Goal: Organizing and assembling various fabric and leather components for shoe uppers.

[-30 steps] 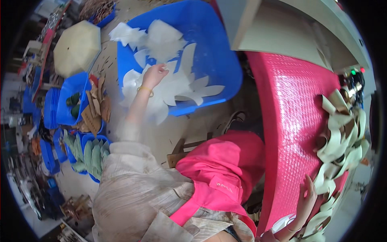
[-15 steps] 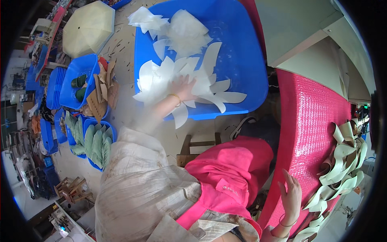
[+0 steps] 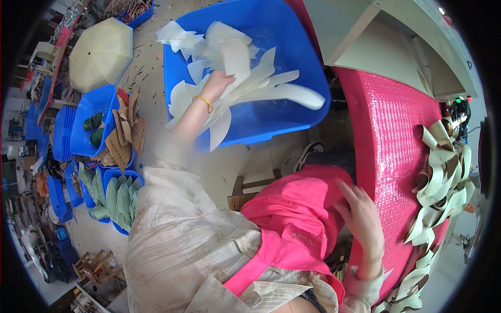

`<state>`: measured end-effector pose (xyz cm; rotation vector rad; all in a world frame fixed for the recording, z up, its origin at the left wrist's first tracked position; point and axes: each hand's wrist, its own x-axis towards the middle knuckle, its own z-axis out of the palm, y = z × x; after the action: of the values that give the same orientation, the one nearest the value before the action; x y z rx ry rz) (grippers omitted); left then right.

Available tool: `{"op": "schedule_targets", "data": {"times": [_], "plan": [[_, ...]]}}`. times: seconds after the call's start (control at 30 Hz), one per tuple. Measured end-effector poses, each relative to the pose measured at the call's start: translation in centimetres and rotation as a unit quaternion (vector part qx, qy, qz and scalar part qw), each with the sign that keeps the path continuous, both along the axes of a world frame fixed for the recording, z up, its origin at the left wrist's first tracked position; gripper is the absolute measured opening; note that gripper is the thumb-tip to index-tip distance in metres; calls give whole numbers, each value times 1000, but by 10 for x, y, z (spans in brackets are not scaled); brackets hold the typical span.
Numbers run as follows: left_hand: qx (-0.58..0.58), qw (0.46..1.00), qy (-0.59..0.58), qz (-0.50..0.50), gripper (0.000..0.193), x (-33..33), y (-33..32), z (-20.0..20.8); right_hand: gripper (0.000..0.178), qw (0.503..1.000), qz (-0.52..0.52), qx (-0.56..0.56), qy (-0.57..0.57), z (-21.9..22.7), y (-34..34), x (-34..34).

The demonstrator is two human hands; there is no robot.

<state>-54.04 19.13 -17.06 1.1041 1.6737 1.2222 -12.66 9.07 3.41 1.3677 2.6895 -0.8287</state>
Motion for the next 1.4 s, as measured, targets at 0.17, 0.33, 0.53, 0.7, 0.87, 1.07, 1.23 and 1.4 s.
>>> {"op": "schedule_targets", "data": {"times": [0.17, 0.33, 0.53, 0.7, 0.87, 1.07, 1.23, 1.4], "plan": [[-81, 961, 239, -111, 31, 58, 36, 13, 53, 949, 72, 283, 121, -81, 61, -118], [-74, 971, 197, -117, 29, 83, 16, 2, 34, 956, 59, 286, 0, -160, 97, -147], [-82, 985, -149, 3, 25, 42, -9, 65, 27, 963, 57, 261, 45, -175, 100, -140], [-46, 982, -184, 15, 28, 24, -24, 108, 27, 967, 39, 238, 78, -191, 99, -141], [5, 977, -193, 92, 26, 16, -36, 117, 29, 977, 23, 200, 67, -196, 91, -146], [39, 962, -220, 160, 24, -3, -43, 120, 30, 976, 5, 217, 34, -193, 88, -149], [52, 959, -233, 156, 24, -24, -51, 131, 28, 975, 4, 217, 44, -187, 84, -158], [99, 923, -311, 202, 26, -121, -54, 118, 25, 969, 13, 229, 91, -185, 80, -167]]}}
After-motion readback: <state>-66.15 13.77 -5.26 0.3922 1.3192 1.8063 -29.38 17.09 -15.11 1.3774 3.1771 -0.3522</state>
